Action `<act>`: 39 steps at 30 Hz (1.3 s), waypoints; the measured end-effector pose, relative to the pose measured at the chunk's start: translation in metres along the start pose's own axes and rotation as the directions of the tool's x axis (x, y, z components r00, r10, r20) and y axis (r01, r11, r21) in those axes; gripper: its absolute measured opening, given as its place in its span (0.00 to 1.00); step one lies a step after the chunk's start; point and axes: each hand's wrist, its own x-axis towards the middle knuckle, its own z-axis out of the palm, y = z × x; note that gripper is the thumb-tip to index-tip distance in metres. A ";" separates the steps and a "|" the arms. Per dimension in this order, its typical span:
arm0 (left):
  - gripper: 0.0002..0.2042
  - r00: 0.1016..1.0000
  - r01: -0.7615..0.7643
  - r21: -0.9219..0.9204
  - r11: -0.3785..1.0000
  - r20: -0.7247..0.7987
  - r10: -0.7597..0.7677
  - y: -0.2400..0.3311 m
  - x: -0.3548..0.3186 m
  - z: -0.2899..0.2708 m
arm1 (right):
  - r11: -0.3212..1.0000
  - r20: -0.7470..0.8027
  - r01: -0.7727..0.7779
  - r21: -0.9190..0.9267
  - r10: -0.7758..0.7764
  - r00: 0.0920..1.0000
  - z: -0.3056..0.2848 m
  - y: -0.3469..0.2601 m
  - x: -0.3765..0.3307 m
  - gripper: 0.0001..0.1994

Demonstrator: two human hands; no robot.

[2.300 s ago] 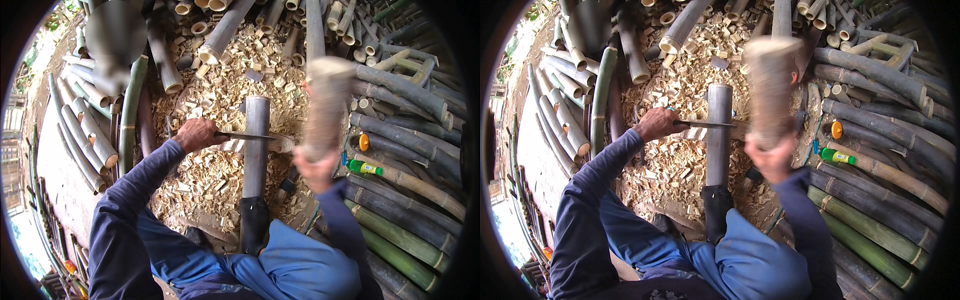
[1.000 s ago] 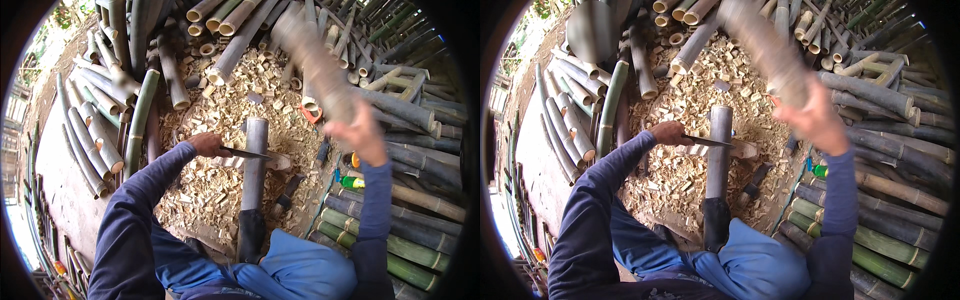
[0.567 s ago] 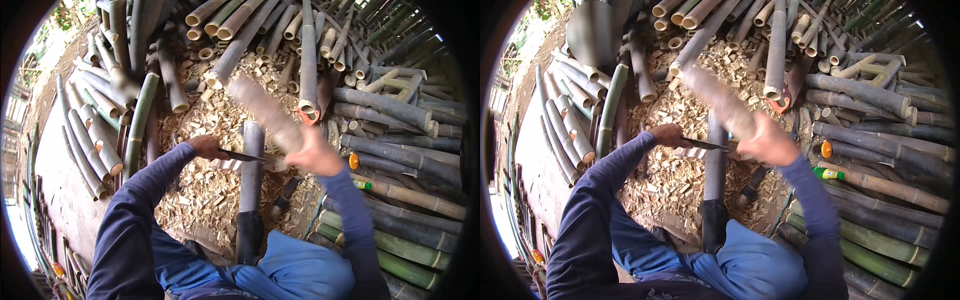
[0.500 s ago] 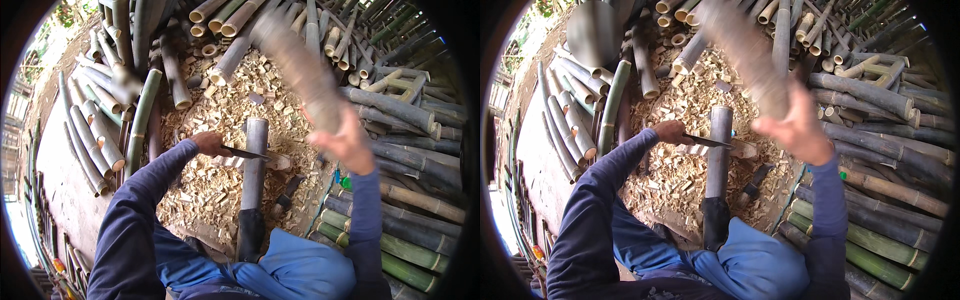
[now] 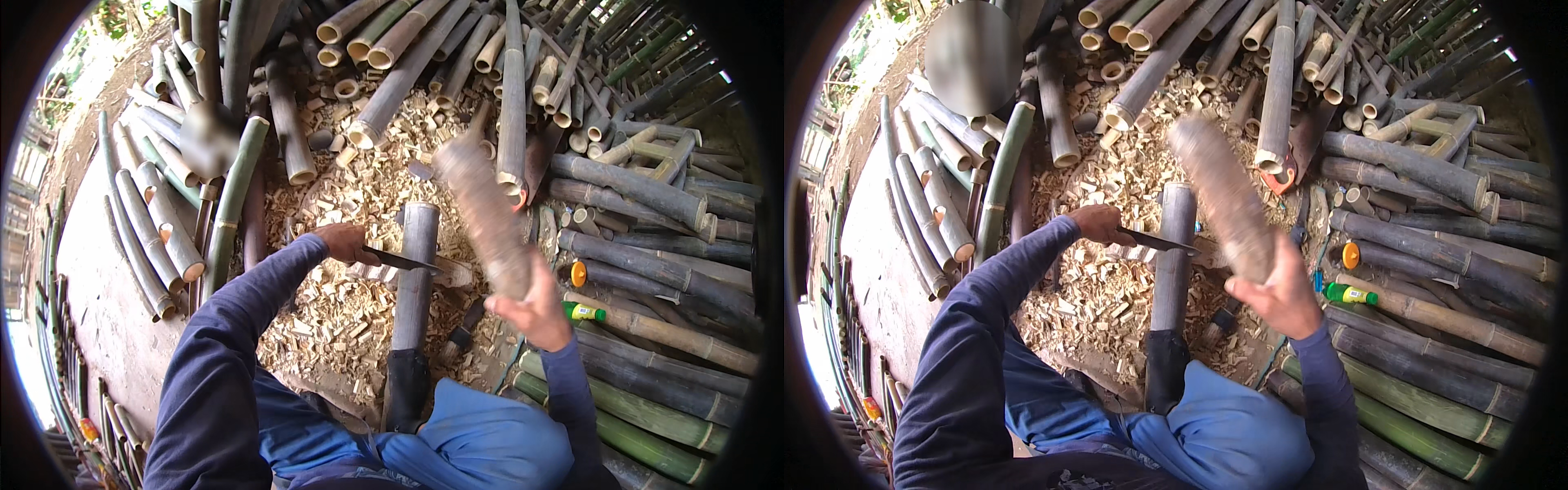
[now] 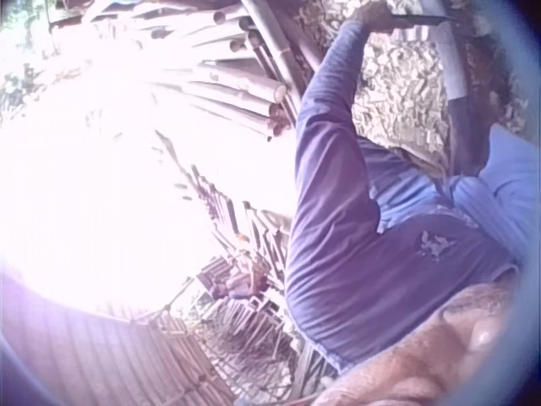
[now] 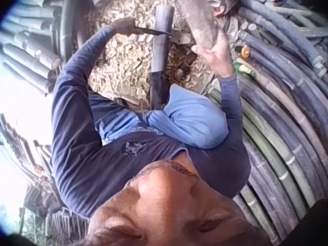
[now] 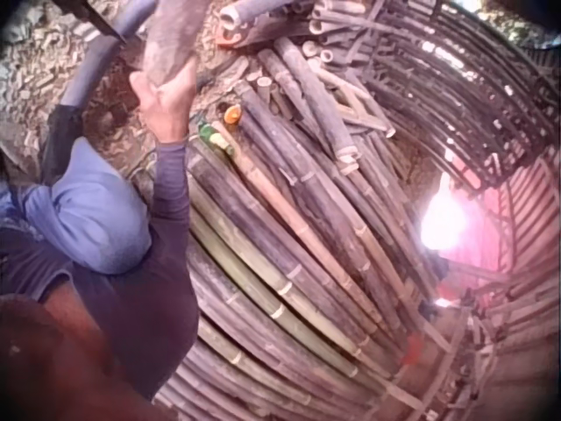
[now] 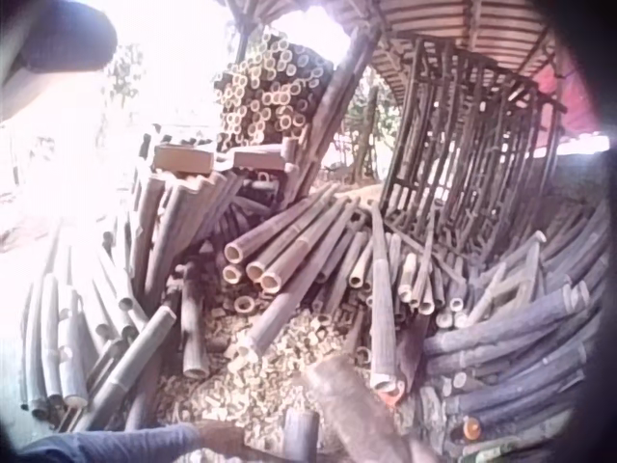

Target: The person sits on the ground and uses a chisel and a wooden mallet to carve a hole into a piece of bamboo. They repeatedly strike the chisel to remove material and occasionally use a knife to refine the opening.

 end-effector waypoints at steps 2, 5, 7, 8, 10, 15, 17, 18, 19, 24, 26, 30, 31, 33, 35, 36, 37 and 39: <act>0.33 1.000 -0.007 0.005 1.000 -0.008 0.007 -0.016 -0.003 0.007 | 0.981 -0.248 0.113 -0.155 -0.150 0.957 0.020 -0.016 0.002 0.38; 0.33 0.998 -0.058 -0.061 0.996 0.002 0.059 -0.008 0.020 0.009 | 0.987 -0.471 -0.154 -0.050 0.113 0.875 0.093 0.084 -0.036 0.43; 0.33 0.997 -0.072 -0.007 0.997 -0.040 0.072 -0.040 0.038 0.009 | 0.734 -0.027 -0.537 -0.416 0.580 0.814 0.113 0.123 -0.023 0.44; 0.33 0.996 -0.082 0.015 0.996 -0.038 0.083 -0.055 0.050 0.007 | 0.800 -0.089 -0.427 -0.421 0.432 0.897 0.118 0.141 -0.019 0.43; 0.33 0.995 -0.089 -0.022 0.996 0.036 0.090 -0.078 0.067 0.016 | 0.867 -0.184 -0.239 -0.437 0.174 0.968 0.145 0.177 -0.056 0.42; 0.28 0.993 -0.115 -0.153 0.982 0.005 0.117 -0.054 0.045 0.037 | 0.849 -0.376 -0.482 -0.215 0.384 0.843 0.072 0.092 -0.138 0.34; 0.24 0.996 -0.066 -0.094 0.993 0.061 0.072 -0.049 0.012 -0.025 | 0.460 -0.469 -0.698 -0.549 0.522 0.713 0.063 0.026 -0.148 0.27; 0.24 0.995 -0.074 -0.082 0.994 0.054 0.078 -0.061 0.002 -0.030 | 0.353 -0.458 -0.756 -0.551 0.629 0.628 0.070 0.015 -0.152 0.27; 0.25 0.996 -0.091 -0.067 0.994 0.018 0.092 -0.057 0.009 -0.015 | 0.244 -0.463 -0.793 -0.558 0.701 0.543 0.070 0.039 -0.173 0.28; 0.24 0.997 -0.079 -0.046 0.996 -0.028 0.078 -0.063 0.039 0.042 | 0.094 -0.361 -0.680 -0.727 0.790 0.496 0.089 0.149 -0.225 0.32; 0.23 0.991 -0.128 -0.059 0.990 -0.034 0.126 -0.054 0.033 0.033 | 0.061 -0.343 -0.647 -0.760 0.808 0.479 0.075 0.155 -0.206 0.33; 0.21 0.997 -0.077 -0.047 0.996 -0.006 0.077 -0.049 0.026 0.040 | 0.058 -0.242 -0.555 -0.830 0.859 0.451 0.058 0.154 -0.169 0.36; 0.21 0.995 -0.093 -0.084 0.992 0.016 0.094 -0.050 0.026 0.038 | 0.069 -0.215 -0.529 -0.846 0.863 0.456 0.054 0.154 -0.164 0.38; 0.20 0.990 -0.121 -0.156 0.980 0.057 0.132 -0.050 0.031 0.033 | 0.061 -0.196 -0.537 -0.842 0.891 0.409 0.046 0.149 -0.157 0.38; 0.19 0.977 -0.037 -0.199 0.979 0.201 0.077 -0.043 0.047 0.033 | 0.067 -0.168 -0.534 -0.843 0.910 0.378 0.032 0.152 -0.155 0.39; 0.19 0.968 -0.028 -0.180 0.983 0.240 0.071 -0.041 0.054 0.029 | 0.080 -0.147 -0.529 -0.845 0.916 0.373 0.024 0.155 -0.156 0.40; 0.19 0.958 -0.022 -0.161 0.987 0.280 0.067 -0.039 0.062 0.027 | 0.091 -0.129 -0.525 -0.846 0.922 0.366 0.014 0.159 -0.155 0.41; 0.19 0.946 -0.065 -0.143 0.988 0.306 0.107 -0.036 0.061 0.023 | 0.144 -0.043 -0.470 -0.871 0.930 0.364 -0.005 0.170 -0.149 0.44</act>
